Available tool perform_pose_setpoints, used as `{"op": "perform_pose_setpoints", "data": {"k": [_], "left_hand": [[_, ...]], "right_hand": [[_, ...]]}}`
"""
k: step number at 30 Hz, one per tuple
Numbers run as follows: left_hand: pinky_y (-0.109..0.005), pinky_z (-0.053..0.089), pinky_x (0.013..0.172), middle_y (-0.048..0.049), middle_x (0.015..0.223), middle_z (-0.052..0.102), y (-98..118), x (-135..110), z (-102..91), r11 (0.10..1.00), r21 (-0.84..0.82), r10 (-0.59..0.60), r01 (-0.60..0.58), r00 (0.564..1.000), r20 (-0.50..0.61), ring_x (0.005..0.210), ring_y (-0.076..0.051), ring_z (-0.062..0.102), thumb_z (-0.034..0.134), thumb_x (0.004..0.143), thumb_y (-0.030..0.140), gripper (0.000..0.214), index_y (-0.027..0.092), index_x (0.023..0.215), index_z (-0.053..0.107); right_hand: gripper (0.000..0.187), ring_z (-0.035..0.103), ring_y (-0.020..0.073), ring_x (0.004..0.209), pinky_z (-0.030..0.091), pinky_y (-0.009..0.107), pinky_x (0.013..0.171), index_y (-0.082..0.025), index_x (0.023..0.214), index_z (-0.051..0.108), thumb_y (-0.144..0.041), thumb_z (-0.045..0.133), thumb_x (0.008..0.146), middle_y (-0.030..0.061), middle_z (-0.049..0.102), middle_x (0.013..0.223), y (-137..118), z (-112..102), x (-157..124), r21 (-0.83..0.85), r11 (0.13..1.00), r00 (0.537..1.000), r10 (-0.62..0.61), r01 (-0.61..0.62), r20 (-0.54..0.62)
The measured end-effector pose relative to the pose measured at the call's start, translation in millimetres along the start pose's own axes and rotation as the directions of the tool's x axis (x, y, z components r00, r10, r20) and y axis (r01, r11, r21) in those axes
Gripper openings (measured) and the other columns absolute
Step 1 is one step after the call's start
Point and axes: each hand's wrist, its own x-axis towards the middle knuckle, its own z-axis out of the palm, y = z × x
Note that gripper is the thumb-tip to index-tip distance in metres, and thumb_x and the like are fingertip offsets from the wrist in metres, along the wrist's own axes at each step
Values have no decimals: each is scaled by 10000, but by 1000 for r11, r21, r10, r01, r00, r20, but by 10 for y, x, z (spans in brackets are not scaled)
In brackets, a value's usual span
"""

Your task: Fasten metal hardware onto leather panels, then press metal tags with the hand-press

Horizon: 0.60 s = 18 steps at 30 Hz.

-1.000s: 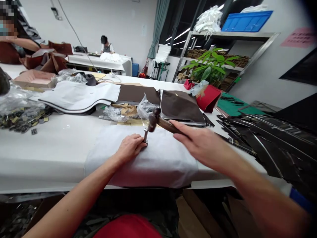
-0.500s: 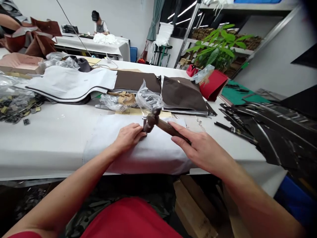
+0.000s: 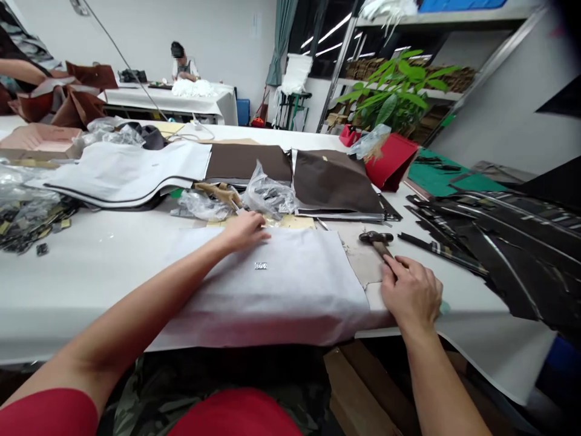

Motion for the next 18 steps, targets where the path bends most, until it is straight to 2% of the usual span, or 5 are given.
{"op": "perform_pose_setpoints", "data": {"k": [3,6,10,14,18], "left_hand": [[-303,463,769,-60,907,684,150,60,1,991,-107,96,-83,988,122,863,-224,626,701,866,371,196,179,906,692],[-273,437,722,-38,864,653,381,34,-255,948,-225,227,-225,974,-19,786,-178,593,598,929,345,207,183,812,653],[-243,387,640,17,737,600,757,146,-835,914,-274,202,-301,920,-335,666,-130,516,542,972,369,233,191,846,622],[-245,400,636,13,734,608,960,1061,-1306,921,-348,-56,-177,822,-567,685,-141,526,610,911,366,212,175,820,613],[-278,456,703,-47,772,628,919,2327,-1390,819,-573,-334,-18,797,-503,732,-165,578,583,911,266,172,127,816,618]], "right_hand": [[399,626,315,1063,425,471,1000,-154,1195,758,-375,487,1002,142,711,1204,-41,-47,-31,94,994,993,-53,63,-105],[484,631,335,1145,454,485,1034,-187,1282,710,-520,539,975,139,692,1262,-69,-190,-146,320,947,987,87,-40,-134],[829,597,361,1270,463,529,1082,-263,1568,419,-647,661,874,147,572,1464,-127,-347,-311,733,567,890,441,-376,115],[1033,586,312,1315,473,515,1093,-373,1658,60,-673,661,873,128,487,1556,-385,-375,-142,914,80,872,341,-398,350],[1120,702,240,1094,591,394,892,-404,1650,-14,-668,708,835,88,657,1349,-689,-302,566,897,-186,892,141,-402,429]]}}
